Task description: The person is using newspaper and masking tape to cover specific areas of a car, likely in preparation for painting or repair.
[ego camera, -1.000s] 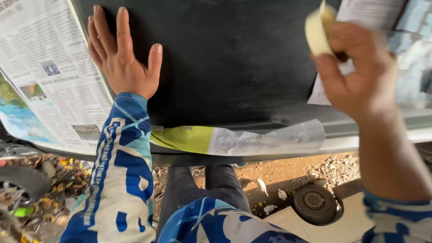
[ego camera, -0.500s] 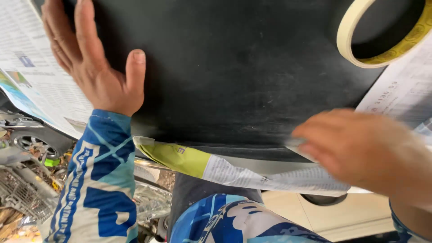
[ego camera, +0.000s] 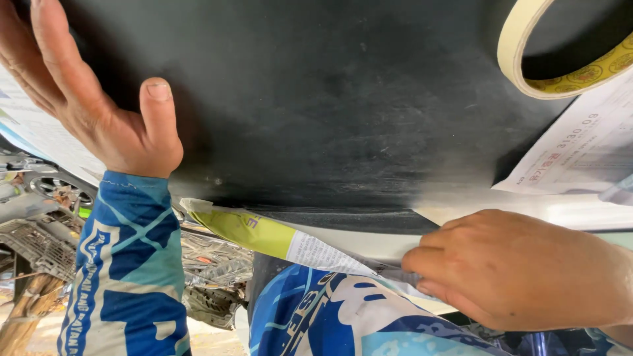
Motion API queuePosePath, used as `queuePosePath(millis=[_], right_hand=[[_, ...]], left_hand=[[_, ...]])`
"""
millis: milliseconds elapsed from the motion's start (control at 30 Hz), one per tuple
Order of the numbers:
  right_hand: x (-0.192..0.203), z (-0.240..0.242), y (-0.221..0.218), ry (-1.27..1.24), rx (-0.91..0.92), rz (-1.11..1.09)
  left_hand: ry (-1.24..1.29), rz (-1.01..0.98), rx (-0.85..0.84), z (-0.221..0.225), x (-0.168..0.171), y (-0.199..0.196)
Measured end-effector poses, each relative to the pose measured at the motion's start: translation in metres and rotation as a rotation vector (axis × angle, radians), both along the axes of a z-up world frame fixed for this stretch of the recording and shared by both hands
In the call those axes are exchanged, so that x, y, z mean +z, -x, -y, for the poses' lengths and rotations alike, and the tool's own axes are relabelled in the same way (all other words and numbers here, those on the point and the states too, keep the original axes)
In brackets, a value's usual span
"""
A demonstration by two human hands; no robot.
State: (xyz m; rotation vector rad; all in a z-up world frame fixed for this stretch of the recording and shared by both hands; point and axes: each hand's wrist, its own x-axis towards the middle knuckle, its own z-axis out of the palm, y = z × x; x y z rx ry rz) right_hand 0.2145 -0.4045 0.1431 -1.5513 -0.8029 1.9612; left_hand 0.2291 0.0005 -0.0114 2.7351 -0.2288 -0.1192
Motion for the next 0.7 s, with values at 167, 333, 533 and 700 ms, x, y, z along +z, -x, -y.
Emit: queuePosePath(millis=[167, 333, 533, 700], right_hand=[[-0.002, 0.008, 0.006, -0.038, 0.015, -0.155], [-0.002, 0.001, 0.003, 0.004, 0.156, -0.118], [-0.010, 0.009, 0.011, 0.033, -0.030, -0.039], [-0.017, 0.021, 0.019, -0.105, -0.187, 0.081]], left_hand=[[0.005, -0.028, 0.018, 0.002, 0.002, -0.001], [0.000, -0.020, 0.028, 0.003, 0.004, -0.001], [0.030, -0.021, -0.015, -0.001, 0.002, 0.000], [0.034, -0.020, -0.014, -0.003, 0.000, 0.002]])
